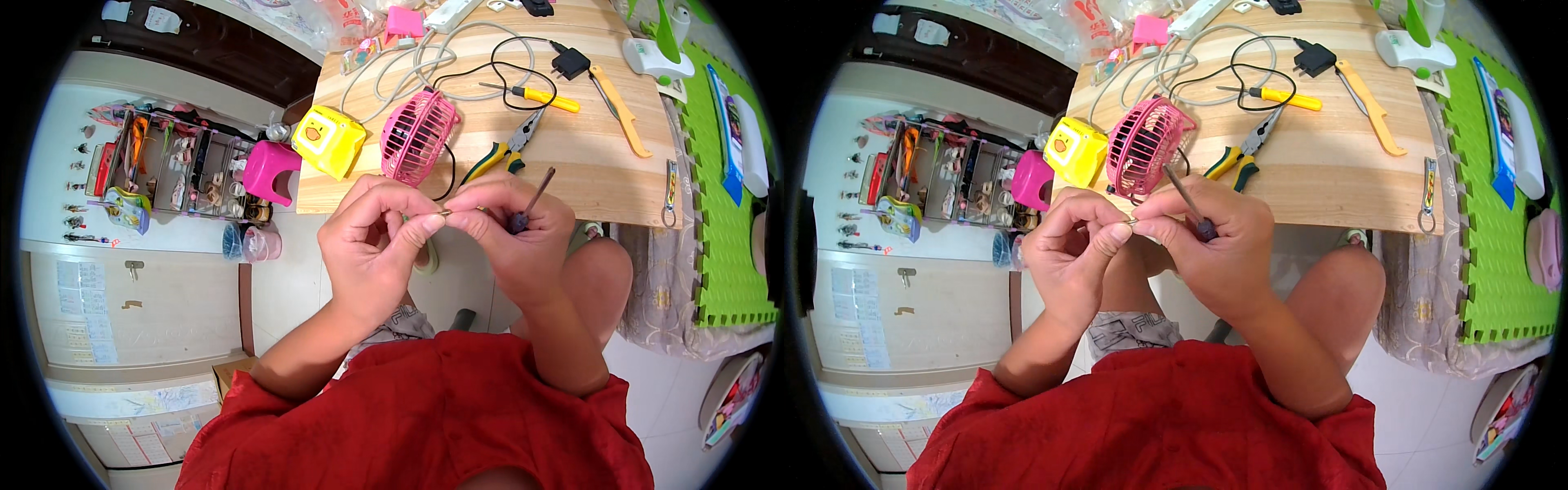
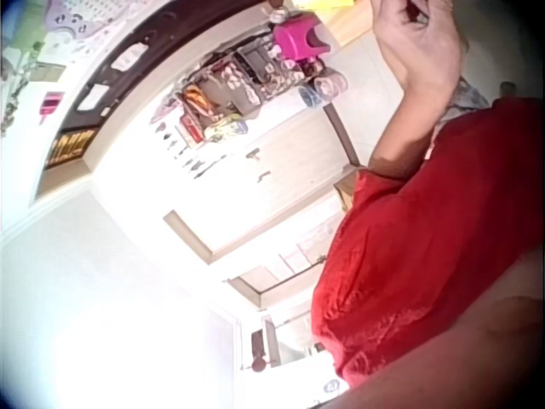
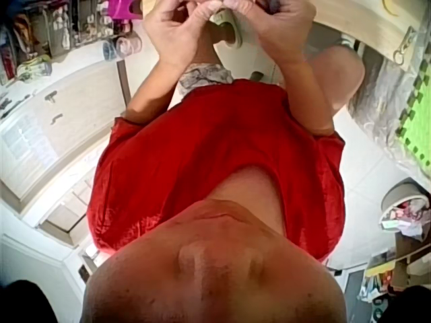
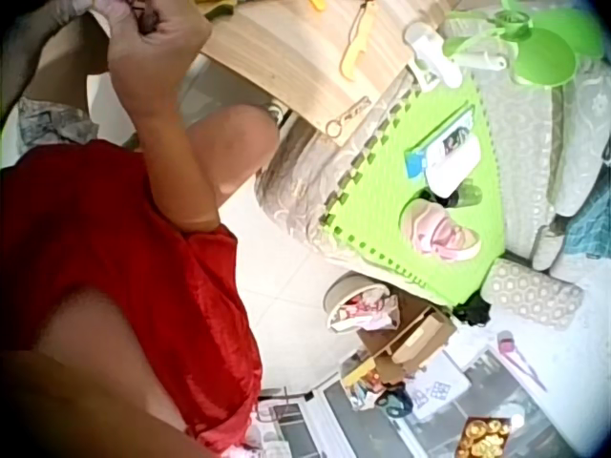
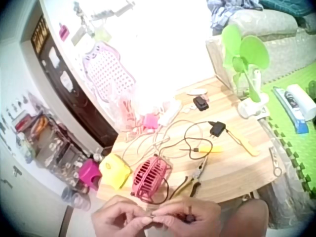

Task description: The person works on a pink fan by hand, using pliers to pull at wires and a screwdriver to secure parts while handling components on a table.

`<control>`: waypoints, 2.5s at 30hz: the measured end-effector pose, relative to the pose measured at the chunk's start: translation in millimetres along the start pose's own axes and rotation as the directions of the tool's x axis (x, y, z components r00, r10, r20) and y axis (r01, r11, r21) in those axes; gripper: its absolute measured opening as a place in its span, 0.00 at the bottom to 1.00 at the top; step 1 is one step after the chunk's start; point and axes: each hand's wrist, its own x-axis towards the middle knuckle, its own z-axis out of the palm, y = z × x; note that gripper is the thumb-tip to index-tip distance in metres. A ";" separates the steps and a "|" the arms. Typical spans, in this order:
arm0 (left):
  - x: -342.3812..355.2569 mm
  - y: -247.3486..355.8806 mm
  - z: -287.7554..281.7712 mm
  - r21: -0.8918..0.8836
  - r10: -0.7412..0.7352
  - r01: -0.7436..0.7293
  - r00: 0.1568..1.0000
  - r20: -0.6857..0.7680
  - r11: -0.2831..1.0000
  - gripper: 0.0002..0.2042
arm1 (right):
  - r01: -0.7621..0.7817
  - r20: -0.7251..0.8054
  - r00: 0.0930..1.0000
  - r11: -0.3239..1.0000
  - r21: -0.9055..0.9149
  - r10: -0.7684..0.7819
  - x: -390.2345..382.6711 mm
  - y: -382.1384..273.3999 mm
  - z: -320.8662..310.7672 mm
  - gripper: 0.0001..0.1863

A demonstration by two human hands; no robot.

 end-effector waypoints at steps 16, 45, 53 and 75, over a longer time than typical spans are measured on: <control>1.4 -2.8 -2.4 0.055 0.115 -0.117 0.993 0.039 0.992 0.04 | 0.181 0.069 0.983 0.969 -0.165 -0.172 2.2 -7.9 -1.4 0.05; -3.2 -5.2 -2.1 -0.171 -0.120 0.130 0.990 0.072 0.977 0.03 | 0.207 0.071 0.978 0.963 -0.176 -0.197 1.4 -5.4 -0.1 0.07; -2.9 -4.6 -6.5 -0.172 -0.148 0.162 0.985 0.092 0.972 0.03 | 0.116 0.050 0.993 0.984 -0.134 -0.110 0.0 -1.8 1.4 0.06; -11.9 -12.2 3.5 0.014 -0.003 0.005 0.992 -0.122 1.000 0.04 | -0.469 0.165 0.883 0.808 0.356 0.439 -2.8 1.7 4.6 0.04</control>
